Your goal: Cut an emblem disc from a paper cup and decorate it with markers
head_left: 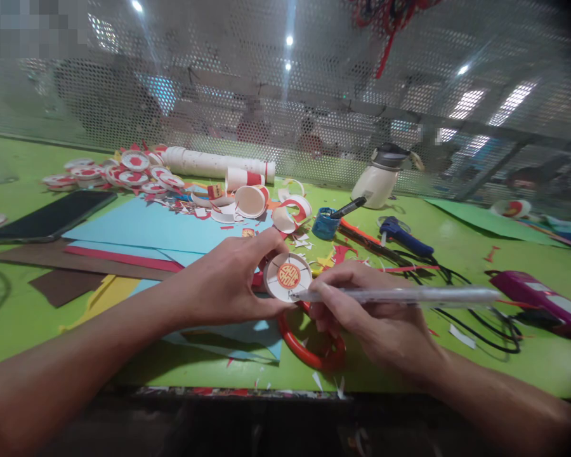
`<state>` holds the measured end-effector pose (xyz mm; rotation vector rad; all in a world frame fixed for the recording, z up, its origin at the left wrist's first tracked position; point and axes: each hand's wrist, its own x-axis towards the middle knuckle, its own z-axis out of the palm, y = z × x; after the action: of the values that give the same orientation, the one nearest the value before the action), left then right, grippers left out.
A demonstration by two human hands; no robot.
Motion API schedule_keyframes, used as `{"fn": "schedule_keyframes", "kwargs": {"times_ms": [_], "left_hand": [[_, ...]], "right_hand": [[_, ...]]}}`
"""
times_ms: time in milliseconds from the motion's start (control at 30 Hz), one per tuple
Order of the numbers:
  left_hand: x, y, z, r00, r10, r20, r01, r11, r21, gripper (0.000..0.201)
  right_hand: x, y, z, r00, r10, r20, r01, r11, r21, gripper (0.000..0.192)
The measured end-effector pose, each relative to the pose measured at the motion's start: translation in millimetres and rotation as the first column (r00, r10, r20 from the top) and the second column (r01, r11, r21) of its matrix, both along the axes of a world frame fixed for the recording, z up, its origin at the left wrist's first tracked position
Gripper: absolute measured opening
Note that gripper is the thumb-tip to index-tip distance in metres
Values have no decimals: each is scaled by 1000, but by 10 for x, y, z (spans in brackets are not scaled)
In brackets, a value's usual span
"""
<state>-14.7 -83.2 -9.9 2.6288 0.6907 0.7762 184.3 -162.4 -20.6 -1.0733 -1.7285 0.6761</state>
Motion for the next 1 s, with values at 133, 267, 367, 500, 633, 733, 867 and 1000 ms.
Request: {"fn": "schedule_keyframes", "kwargs": {"times_ms": [133,267,367,500,633,733,867,1000], "left_hand": [[6,-3,13,1000,5,-8,-5,1000,1,34],[2,0,5,1000,0,-3,0,1000,6,33],[-9,-2,-1,1000,-8,2,8,1000,19,33],[-15,-3,2,1000,-13,8,12,999,48,34],[-7,1,4,1000,-1,4,0,994,109,31],[-5,-1,-3,1000,13,-3,-12,985,170,29],[-17,-8,-26,999,9,-34,-1,972,235,32],[-24,0,-45,999,4,-52,9,967,255,34]], "right_hand": [[2,0,-10,1000,0,-7,0,1000,10,14],[-9,1,-29,1000,-18,-7,18,999,27,13],[-10,-4,-19,1000,-25,13,25,999,30,12],[-1,-13,7,998,-24,62,21,999,44,11],[0,-11,10,997,-7,77,7,1000,3,11],[-1,0,10,999,10,54,-7,998,-61,13],[11,18,15,999,44,21,-40,985,-169,17],[24,17,18,999,39,7,-37,983,-180,17]]}}
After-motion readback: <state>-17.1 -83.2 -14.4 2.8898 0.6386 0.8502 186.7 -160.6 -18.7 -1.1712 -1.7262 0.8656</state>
